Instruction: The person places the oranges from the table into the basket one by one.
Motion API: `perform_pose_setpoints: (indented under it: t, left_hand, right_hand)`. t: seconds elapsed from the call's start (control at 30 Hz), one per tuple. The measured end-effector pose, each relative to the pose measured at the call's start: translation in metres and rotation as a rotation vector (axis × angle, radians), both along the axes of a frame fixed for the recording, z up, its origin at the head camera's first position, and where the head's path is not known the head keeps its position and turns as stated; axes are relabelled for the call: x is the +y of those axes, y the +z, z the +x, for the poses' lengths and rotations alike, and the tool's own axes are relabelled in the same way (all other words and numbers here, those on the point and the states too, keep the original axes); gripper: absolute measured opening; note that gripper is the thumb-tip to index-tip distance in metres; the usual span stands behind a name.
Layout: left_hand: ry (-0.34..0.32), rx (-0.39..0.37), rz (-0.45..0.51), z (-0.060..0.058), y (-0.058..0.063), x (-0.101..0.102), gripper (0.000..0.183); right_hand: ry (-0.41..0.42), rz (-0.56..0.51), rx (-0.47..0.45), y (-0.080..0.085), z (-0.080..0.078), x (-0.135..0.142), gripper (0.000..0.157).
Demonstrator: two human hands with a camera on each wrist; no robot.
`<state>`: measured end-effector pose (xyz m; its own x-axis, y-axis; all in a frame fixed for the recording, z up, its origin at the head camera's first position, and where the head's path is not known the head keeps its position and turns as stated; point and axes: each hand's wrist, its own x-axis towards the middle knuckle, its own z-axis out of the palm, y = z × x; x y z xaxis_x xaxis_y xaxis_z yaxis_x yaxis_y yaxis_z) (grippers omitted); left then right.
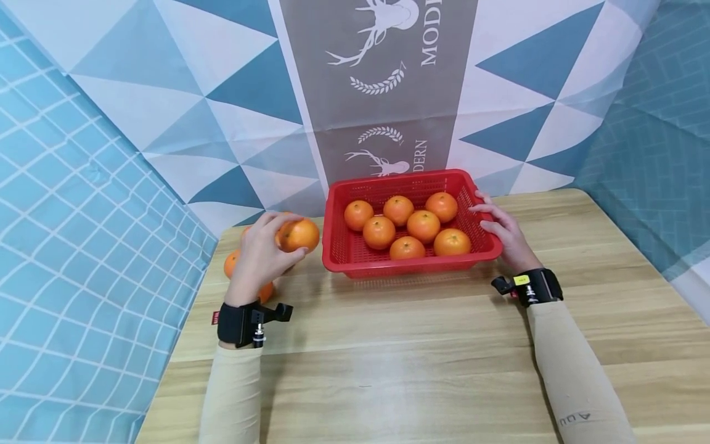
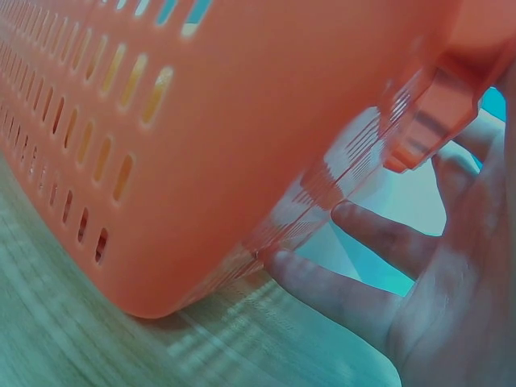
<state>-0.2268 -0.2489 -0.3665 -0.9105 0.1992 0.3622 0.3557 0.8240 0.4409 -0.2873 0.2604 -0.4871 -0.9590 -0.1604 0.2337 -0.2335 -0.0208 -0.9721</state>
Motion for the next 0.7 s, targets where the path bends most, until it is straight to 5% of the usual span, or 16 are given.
perform_pose_setpoints:
  t: [0.3,0.7]
  left_hand:
    - [-0.100,-0.024,0.022,-0.018,0.007,0.032,0.055]
    - [-0.267,-0.115,-0.073,-0.056,0.011,0.067,0.058]
  right_hand:
    - [-0.010,0.011,-0.011,0.000,0.001,0.001,0.038]
    - [-0.002,0.006,-0.015,-0.001,-0.002,0.003,0.040]
